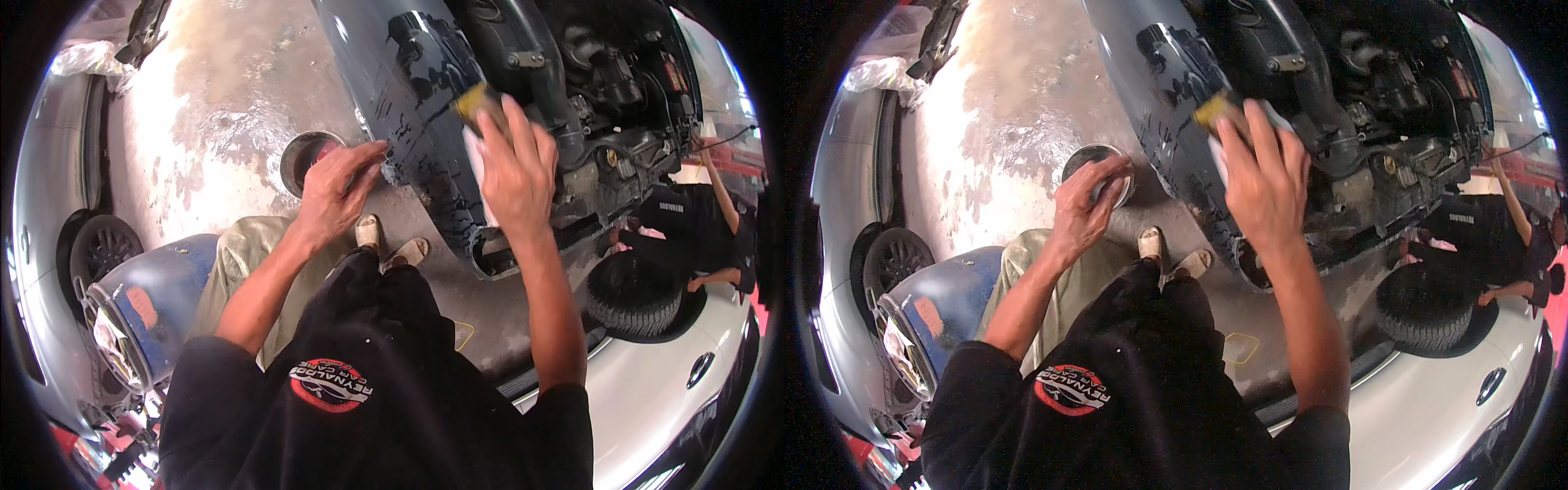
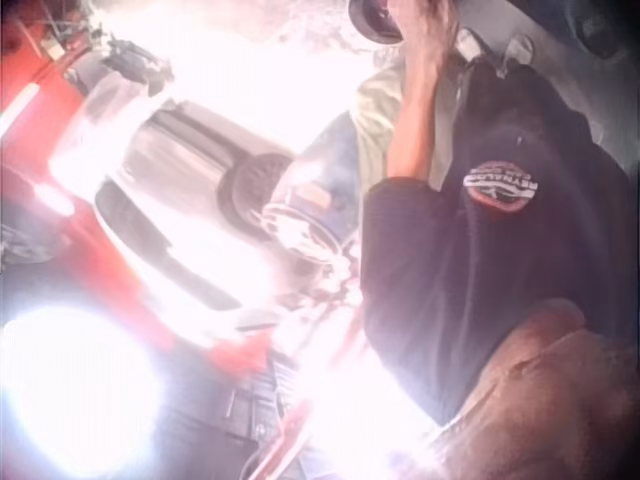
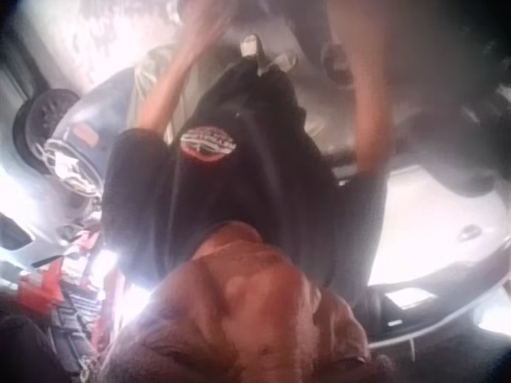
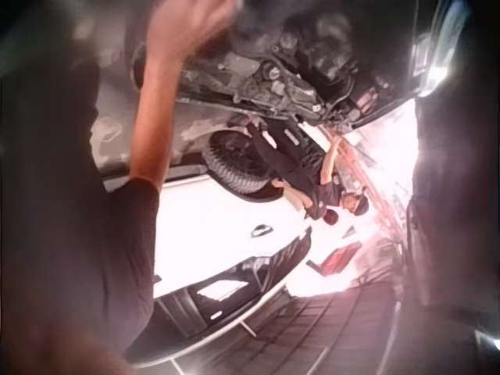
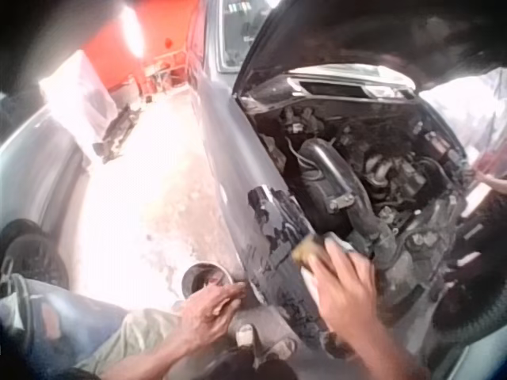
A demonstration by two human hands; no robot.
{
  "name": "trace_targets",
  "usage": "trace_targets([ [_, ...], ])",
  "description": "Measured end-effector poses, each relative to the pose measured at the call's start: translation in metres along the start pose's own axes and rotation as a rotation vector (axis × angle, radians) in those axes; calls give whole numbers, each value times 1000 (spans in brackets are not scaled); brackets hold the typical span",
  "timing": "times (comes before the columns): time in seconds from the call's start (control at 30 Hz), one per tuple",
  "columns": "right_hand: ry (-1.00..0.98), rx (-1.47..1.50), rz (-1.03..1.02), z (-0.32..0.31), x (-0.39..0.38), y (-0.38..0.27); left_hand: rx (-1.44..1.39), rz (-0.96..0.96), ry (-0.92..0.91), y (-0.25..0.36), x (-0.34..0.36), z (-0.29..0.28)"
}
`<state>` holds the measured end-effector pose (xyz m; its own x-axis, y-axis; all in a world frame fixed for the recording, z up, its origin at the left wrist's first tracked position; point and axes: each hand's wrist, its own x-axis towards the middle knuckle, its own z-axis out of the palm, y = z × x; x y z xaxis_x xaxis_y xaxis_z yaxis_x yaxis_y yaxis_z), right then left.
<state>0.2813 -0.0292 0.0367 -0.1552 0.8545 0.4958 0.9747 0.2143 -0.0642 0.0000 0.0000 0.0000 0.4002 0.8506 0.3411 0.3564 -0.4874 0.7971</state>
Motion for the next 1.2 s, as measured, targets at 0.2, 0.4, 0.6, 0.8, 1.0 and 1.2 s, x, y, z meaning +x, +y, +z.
trace_targets([
  [0.2, -40, -16, 1, -30, -55, -16, 3, 35, 77, -2, 3, -13],
  [0.4, -26, 53, 13, -18, -26, 7, 109, 97, 65, 5, 31, 3],
  [0.6, 59, 526, 500, -50, -29, 51, 319, 502, 115, 10, 99, 76],
  [0.8, 59, 588, 764, -91, -84, 83, 586, 537, -165, 50, 62, 140],
  [1.0, 58, 760, 618, -82, -122, 104, 524, 527, -204, 80, -7, 191],
  [1.2, -65, 718, 319, -77, -159, 110, 466, 503, -313, 98, -63, 222],
])
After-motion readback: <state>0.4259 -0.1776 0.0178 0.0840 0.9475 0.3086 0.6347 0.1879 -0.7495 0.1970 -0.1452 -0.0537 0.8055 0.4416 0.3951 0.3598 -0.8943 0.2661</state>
